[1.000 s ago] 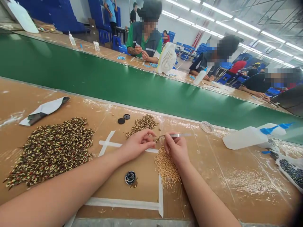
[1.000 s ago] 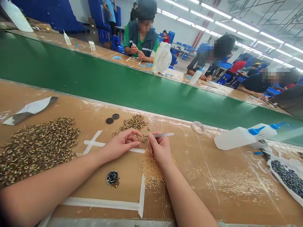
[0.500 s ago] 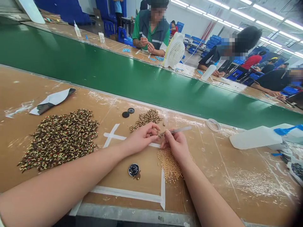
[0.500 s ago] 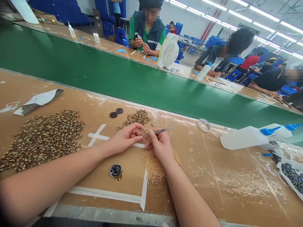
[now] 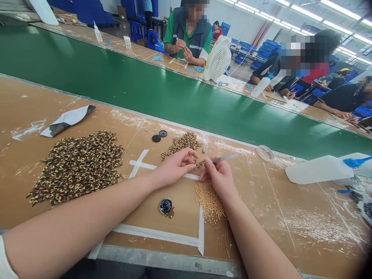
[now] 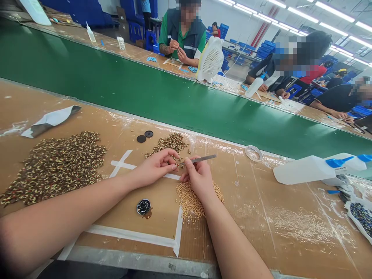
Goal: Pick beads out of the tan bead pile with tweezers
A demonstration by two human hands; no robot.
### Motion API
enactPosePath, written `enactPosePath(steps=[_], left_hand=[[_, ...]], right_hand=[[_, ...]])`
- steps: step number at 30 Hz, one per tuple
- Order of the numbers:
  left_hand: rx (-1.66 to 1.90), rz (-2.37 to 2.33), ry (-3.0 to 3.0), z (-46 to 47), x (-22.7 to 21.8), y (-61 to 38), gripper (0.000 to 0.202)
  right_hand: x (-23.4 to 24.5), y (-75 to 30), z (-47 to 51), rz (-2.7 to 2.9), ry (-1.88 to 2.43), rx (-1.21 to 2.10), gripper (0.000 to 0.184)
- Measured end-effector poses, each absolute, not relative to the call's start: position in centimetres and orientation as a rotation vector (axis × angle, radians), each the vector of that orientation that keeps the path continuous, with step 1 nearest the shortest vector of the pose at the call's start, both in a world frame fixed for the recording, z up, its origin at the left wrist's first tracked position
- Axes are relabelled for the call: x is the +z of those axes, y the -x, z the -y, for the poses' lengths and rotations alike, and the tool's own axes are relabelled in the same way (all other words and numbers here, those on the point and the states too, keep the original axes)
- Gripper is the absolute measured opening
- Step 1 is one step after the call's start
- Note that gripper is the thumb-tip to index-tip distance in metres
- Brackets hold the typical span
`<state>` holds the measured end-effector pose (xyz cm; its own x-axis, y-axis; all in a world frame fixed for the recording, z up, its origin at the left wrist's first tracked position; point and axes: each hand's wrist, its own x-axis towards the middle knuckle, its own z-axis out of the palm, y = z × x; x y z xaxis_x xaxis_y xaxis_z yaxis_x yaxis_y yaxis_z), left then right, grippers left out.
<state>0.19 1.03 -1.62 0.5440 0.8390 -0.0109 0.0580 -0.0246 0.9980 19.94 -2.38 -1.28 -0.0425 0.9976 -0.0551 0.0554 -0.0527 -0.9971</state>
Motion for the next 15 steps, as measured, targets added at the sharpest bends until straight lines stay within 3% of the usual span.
enactPosePath(steps=[15], left_hand=[[0.769, -0.818, -1.427, -0.95, -1.62, -0.23, 0.021]], right_hand=[[-0.38, -19.74, 2.60, 1.376, 1.319, 1.108, 0.036]])
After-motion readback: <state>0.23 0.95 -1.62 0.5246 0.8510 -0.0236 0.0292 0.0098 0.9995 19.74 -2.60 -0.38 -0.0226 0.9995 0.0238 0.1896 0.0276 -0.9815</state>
